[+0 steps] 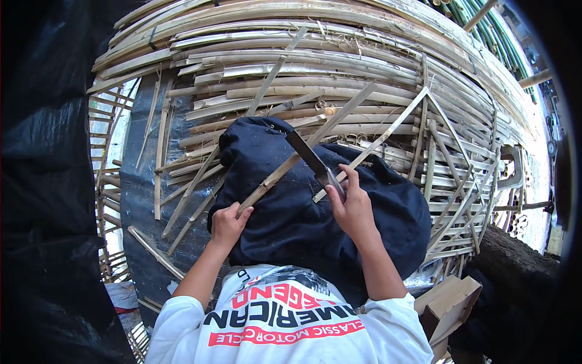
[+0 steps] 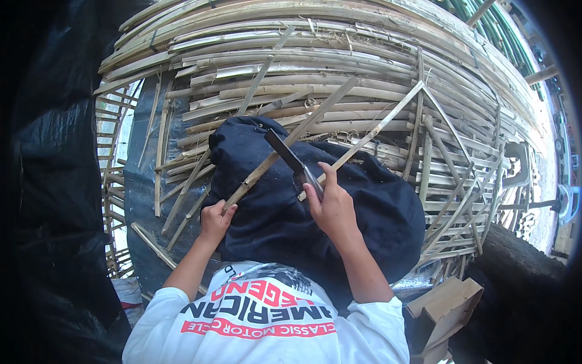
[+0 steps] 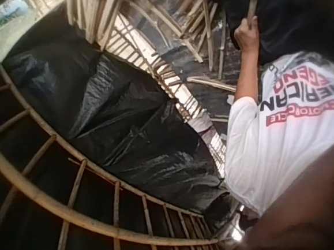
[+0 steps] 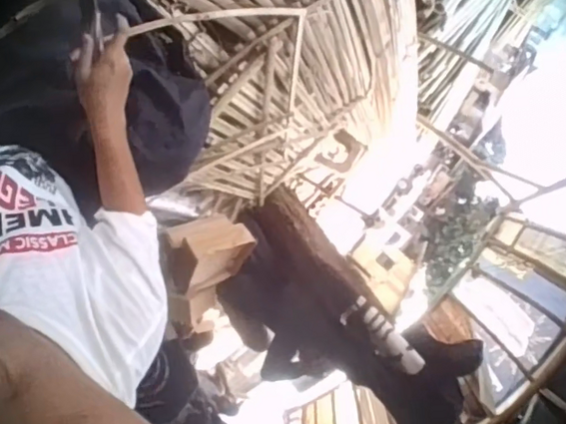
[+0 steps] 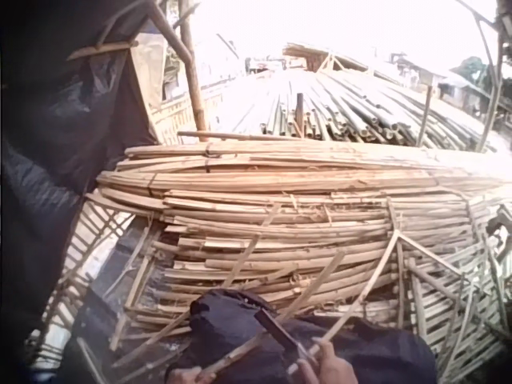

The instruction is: The person shaves a long thin strip of bamboo using a knife by pulling the blade along its length while holding the strip against their lap.

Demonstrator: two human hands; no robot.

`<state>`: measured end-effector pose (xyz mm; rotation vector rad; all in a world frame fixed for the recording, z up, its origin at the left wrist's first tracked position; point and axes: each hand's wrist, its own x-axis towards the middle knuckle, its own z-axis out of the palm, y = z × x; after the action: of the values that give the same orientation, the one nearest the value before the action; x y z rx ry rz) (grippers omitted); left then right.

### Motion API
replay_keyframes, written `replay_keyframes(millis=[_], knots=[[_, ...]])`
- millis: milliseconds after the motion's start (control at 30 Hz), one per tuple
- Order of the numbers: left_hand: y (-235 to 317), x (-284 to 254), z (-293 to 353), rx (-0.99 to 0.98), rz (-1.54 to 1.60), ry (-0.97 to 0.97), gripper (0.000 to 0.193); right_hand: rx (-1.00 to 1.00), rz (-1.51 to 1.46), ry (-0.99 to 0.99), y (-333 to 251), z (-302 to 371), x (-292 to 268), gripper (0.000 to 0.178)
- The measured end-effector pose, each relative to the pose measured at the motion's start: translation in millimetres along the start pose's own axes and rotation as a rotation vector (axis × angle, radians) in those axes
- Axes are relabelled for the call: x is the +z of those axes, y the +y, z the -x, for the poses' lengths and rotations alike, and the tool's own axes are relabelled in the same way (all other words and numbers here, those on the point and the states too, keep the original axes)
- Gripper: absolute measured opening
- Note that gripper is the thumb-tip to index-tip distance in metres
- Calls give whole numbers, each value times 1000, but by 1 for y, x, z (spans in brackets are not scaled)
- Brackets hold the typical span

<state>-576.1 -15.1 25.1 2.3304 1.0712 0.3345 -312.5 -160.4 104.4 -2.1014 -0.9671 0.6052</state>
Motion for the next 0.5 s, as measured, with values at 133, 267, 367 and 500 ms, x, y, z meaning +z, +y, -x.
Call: replay_keyframes(millis=[133,267,367,500], knots=[[1,-1,-3,22,60,-3,49,-59,133,208,6,-21,-22,34],[0,-5,-7,12,121,-55,49,-193,213,175,9,-32,-32,31],[-1,-6,-4,14,137,-58,49,-262,433,-135,5,-24,-11,42],[7,-7,1,-64,131,-68,48,-292,657,-286,9,-61,-5,32]])
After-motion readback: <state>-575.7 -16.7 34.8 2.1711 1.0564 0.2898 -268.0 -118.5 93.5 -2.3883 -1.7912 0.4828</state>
